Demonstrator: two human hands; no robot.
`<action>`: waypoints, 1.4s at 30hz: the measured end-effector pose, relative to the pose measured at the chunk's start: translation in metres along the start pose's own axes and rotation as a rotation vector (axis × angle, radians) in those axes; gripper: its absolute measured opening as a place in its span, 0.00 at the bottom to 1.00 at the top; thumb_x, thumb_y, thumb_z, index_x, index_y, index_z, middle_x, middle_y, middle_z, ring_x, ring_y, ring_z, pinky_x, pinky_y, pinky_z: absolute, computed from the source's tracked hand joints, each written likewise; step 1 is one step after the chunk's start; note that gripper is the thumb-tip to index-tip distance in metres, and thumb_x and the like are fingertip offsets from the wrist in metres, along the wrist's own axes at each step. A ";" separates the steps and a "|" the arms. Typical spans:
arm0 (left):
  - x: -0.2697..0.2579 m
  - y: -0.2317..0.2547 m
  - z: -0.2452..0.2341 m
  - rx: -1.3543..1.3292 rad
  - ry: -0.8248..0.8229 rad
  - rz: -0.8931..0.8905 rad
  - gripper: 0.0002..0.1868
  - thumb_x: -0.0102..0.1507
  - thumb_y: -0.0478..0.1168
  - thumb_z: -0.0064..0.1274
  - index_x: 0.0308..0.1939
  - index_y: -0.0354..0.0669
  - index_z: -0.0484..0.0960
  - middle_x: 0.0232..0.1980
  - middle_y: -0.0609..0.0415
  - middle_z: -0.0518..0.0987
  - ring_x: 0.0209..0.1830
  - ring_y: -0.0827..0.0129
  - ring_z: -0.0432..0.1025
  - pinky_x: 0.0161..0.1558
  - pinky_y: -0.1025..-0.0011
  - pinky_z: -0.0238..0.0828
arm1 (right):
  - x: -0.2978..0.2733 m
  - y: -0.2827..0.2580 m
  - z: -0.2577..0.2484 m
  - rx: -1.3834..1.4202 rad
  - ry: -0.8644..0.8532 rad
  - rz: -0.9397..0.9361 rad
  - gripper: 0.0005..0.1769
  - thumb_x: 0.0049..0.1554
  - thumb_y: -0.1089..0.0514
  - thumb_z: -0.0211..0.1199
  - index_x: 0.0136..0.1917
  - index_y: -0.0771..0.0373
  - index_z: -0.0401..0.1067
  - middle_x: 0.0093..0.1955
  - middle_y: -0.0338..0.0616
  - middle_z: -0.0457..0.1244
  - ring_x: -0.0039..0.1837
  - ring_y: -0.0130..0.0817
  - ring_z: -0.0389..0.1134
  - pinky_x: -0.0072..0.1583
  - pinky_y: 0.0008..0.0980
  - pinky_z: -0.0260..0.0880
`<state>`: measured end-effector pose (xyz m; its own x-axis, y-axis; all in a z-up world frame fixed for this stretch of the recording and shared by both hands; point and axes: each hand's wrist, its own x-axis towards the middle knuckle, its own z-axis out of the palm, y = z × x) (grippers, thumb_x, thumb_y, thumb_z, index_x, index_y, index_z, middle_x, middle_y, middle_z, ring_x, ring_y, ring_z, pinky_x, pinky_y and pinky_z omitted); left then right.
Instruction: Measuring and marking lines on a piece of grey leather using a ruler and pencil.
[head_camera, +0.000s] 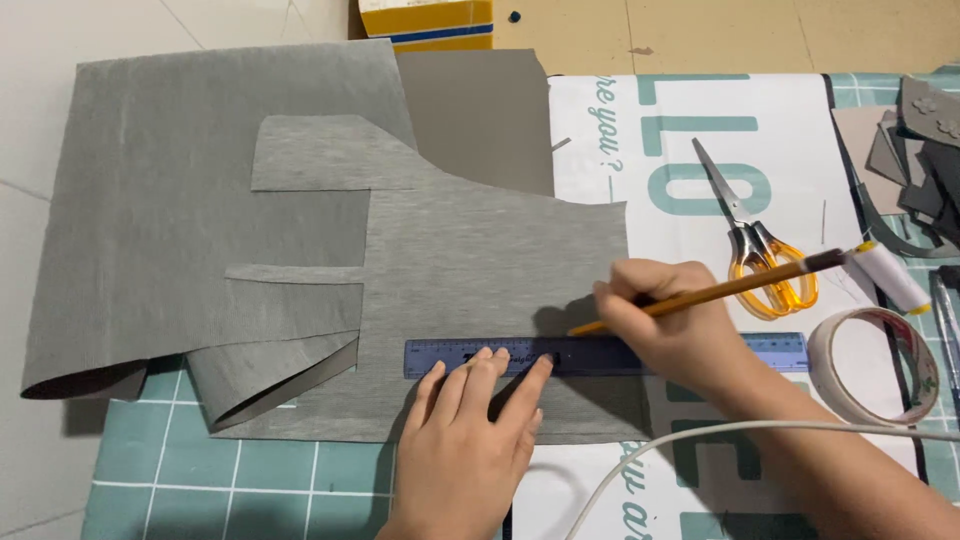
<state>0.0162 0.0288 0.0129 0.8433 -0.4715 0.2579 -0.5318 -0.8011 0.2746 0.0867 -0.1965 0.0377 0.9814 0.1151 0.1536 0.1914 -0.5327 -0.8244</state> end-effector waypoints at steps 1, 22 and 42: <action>0.000 0.000 0.000 0.001 -0.001 -0.002 0.26 0.62 0.47 0.53 0.65 0.56 0.76 0.60 0.47 0.73 0.60 0.59 0.68 0.62 0.51 0.58 | 0.001 -0.002 0.002 0.001 -0.002 0.000 0.20 0.51 0.68 0.63 0.22 0.64 0.59 0.20 0.37 0.59 0.25 0.26 0.50 0.30 0.26 0.51; 0.000 0.000 0.000 -0.008 0.064 0.002 0.23 0.62 0.47 0.53 0.63 0.56 0.79 0.58 0.47 0.73 0.60 0.58 0.69 0.61 0.53 0.59 | 0.002 0.011 0.013 0.115 -0.056 0.044 0.19 0.58 0.58 0.63 0.26 0.58 0.65 0.21 0.38 0.63 0.22 0.25 0.61 0.25 0.19 0.61; -0.001 0.001 0.000 -0.016 0.028 -0.007 0.24 0.62 0.46 0.54 0.63 0.55 0.78 0.60 0.47 0.73 0.61 0.59 0.68 0.62 0.53 0.58 | 0.002 -0.002 0.000 -0.026 -0.101 -0.097 0.21 0.48 0.65 0.65 0.21 0.62 0.58 0.17 0.36 0.58 0.21 0.24 0.51 0.27 0.23 0.51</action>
<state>0.0152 0.0287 0.0130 0.8446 -0.4555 0.2814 -0.5275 -0.7980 0.2915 0.0887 -0.1948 0.0399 0.9523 0.2503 0.1745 0.2865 -0.5368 -0.7936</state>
